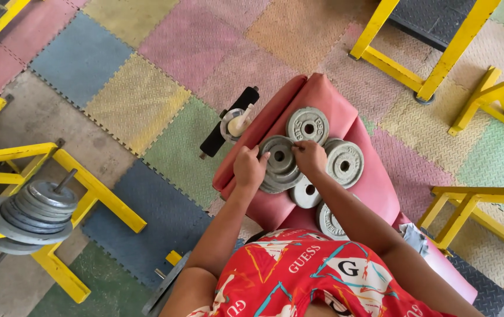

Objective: Moving and stacking metal weight plates between a gym bench and a weight rack.

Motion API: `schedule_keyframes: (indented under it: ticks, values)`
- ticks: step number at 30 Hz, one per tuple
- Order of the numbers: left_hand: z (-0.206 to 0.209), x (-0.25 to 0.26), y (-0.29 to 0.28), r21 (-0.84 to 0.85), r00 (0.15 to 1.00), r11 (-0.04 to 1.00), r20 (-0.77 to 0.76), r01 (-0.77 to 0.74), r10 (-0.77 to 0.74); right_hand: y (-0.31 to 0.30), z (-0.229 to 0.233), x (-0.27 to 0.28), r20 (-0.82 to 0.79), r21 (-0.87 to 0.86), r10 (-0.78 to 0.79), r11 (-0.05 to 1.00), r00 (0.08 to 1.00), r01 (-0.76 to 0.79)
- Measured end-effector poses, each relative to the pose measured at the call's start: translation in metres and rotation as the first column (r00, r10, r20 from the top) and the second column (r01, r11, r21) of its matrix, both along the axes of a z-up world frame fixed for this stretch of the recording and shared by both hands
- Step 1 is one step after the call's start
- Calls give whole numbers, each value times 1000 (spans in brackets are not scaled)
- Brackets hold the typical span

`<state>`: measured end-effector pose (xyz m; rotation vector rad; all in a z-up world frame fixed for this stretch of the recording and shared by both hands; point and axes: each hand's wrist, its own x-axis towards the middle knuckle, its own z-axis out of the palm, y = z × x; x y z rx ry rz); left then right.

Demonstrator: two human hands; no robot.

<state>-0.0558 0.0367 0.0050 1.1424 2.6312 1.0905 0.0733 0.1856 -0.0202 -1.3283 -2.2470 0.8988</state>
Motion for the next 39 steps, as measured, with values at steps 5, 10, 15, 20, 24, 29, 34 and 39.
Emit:
schedule_keyframes:
  ticks: [5, 10, 15, 20, 24, 29, 34, 39]
  values:
    - [-4, 0, -1, 50, 998, 999, 67, -6, 2, -5, -2, -1, -43, -1, 2, 1000, 999, -2]
    - [-23, 2, 1, 127, 998, 992, 70, -14, 5, -7, -2, -2, -88, -9, 3, 1000, 996, -3]
    - [-47, 3, 6, 186, 993, 982, 121, -29, 6, -12, -13, 0, -180, 113, 44, 993, 983, -24]
    - [-22, 17, 5, 147, 1000, 989, 20, 17, -20, -18, -26, -3, -248, 138, 119, 987, 961, -87]
    - [-30, 27, -1, 127, 988, 988, -133, 93, -75, -31, -21, -6, -44, 395, 281, 886, 959, -242]
    - [-2, 53, -33, -132, 1000, 991, -27, -13, 10, -73, 14, 7, 90, 368, 416, 830, 905, -418]
    - [-31, 80, -66, -131, 986, 983, -129, -126, 109, -111, 11, 36, 95, 377, 557, 747, 825, -547]
    - [-30, 132, -106, -191, 949, 951, -247, -243, 193, -145, -1, 81, 154, 341, 609, 706, 778, -620]
